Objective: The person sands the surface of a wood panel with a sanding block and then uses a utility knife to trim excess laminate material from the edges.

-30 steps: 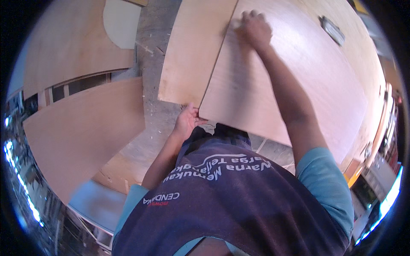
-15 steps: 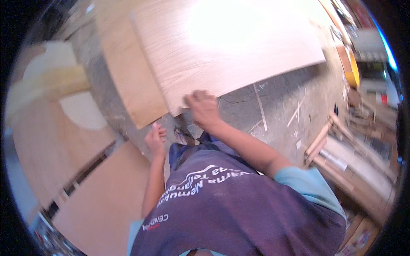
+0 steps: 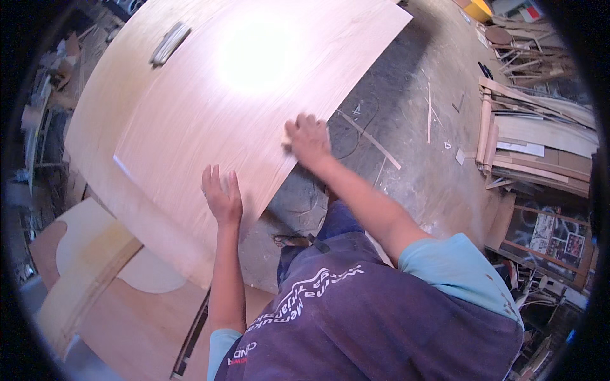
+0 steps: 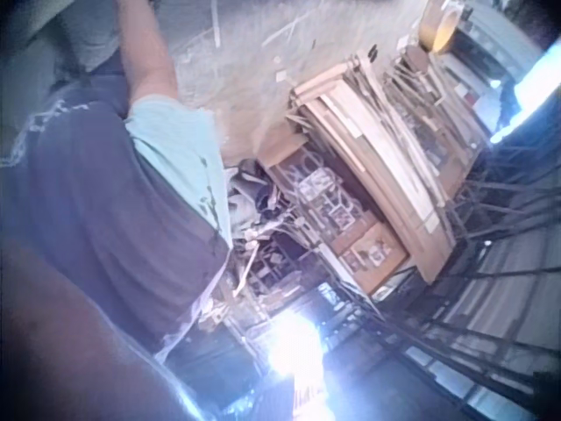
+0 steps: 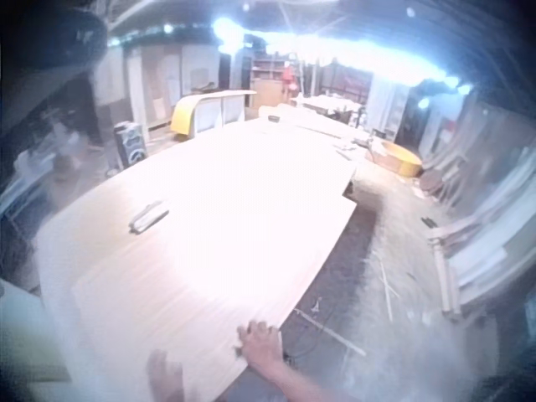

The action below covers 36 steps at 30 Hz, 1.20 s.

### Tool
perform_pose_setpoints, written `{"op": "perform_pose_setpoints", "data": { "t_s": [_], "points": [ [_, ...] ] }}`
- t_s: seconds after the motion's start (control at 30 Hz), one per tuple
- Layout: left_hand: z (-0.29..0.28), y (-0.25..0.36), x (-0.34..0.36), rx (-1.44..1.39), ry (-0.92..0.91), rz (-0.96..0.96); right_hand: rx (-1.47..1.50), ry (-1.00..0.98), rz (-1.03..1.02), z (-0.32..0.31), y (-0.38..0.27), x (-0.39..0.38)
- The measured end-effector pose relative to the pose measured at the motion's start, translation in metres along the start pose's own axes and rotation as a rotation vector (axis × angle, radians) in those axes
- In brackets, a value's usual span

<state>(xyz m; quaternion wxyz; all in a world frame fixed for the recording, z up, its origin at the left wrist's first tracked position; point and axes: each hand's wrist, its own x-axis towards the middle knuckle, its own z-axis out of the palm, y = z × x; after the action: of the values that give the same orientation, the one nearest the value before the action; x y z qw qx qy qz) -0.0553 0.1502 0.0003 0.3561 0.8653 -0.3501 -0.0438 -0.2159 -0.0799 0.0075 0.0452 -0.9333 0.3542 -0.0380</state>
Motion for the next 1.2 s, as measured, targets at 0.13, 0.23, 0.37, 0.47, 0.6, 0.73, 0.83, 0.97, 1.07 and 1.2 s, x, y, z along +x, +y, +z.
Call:
{"op": "perform_pose_setpoints", "data": {
  "t_s": [0.13, 0.23, 0.37, 0.47, 0.6, 0.73, 0.83, 0.97, 1.07, 1.2],
  "points": [
    [0.061, 0.022, 0.052, 0.456, -0.118, -0.046, -0.069, -0.014, 0.177, -0.018, 0.133, 0.094],
    [0.088, 0.051, 0.076, 0.660, -0.066, -0.149, -0.081, 0.021, 0.308, -0.040, 0.236, 0.165],
    [0.091, 0.054, 0.074, 0.658, -0.090, -0.195, 0.124, -0.242, 0.304, -0.011, 0.279, 0.195],
    [0.091, 0.056, 0.074, 0.644, -0.079, -0.218, 0.274, -0.168, -0.259, -0.004, 0.164, 0.113],
    [0.088, 0.049, 0.065, 0.652, -0.092, -0.202, 0.196, -0.061, -0.166, 0.003, 0.214, 0.126],
    [0.090, 0.051, 0.076, 0.666, -0.077, -0.192, 0.021, 0.072, 0.285, -0.040, 0.390, 0.270],
    [0.096, 0.056, 0.071, 0.676, -0.112, -0.222, -0.074, 0.131, 0.419, -0.040, 0.480, 0.316],
    [0.092, 0.052, 0.074, 0.686, -0.090, -0.169, -0.073, 0.134, 0.524, -0.048, 0.540, 0.362],
    [0.091, 0.047, 0.071, 0.621, -0.074, -0.162, -0.037, 0.122, 0.598, -0.061, 0.585, 0.391],
    [0.085, 0.040, 0.072, 0.636, -0.100, -0.203, -0.071, 0.078, 0.526, -0.058, 0.540, 0.387]
  ]
}}
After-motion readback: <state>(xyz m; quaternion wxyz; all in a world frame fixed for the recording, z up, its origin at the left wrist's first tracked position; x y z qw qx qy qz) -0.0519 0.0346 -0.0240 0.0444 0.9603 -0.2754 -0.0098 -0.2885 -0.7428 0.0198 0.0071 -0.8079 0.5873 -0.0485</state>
